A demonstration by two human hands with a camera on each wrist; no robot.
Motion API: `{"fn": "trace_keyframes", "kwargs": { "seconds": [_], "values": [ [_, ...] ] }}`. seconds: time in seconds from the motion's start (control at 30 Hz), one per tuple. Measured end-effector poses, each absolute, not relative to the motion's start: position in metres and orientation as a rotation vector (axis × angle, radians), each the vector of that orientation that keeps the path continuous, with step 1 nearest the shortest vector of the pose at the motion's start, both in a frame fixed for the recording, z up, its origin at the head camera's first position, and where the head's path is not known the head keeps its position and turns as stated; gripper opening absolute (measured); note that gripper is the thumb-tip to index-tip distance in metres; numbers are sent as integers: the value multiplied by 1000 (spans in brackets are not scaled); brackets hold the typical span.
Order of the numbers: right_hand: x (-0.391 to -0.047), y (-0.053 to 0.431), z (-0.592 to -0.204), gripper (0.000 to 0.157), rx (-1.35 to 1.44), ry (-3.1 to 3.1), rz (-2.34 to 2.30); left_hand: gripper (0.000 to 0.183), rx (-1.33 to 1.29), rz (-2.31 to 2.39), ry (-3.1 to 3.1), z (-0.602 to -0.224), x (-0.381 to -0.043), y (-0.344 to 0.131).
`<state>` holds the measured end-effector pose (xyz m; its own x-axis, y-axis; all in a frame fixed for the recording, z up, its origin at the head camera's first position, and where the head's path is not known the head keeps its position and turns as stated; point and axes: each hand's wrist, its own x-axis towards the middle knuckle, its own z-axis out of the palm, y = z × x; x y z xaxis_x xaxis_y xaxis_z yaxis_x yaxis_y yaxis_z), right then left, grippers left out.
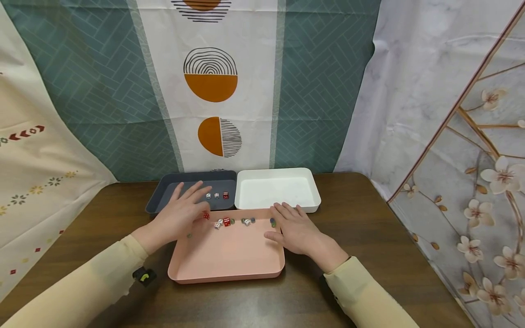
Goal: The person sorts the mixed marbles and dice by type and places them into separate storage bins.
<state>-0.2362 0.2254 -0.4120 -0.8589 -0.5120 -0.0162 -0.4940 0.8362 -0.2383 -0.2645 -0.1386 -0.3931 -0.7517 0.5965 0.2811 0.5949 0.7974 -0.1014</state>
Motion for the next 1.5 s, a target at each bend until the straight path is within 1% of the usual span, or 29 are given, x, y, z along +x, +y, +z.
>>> {"fn": "trace_keyframes", "kwargs": {
  "seconds": [0.23,0.8,1.5],
  "values": [
    [-236,226,-412,86,-803,2931,-343,23,-892,-40,-2694,-387,-268,-142],
    [-237,227,-414,86,-800,2928,-365,19,-854,-34,-2674,-372,-282,-155],
    [-238,226,-414,85,-807,2940,-334,16,-722,-84,-2792,-370,-305,-178]
  ]
}}
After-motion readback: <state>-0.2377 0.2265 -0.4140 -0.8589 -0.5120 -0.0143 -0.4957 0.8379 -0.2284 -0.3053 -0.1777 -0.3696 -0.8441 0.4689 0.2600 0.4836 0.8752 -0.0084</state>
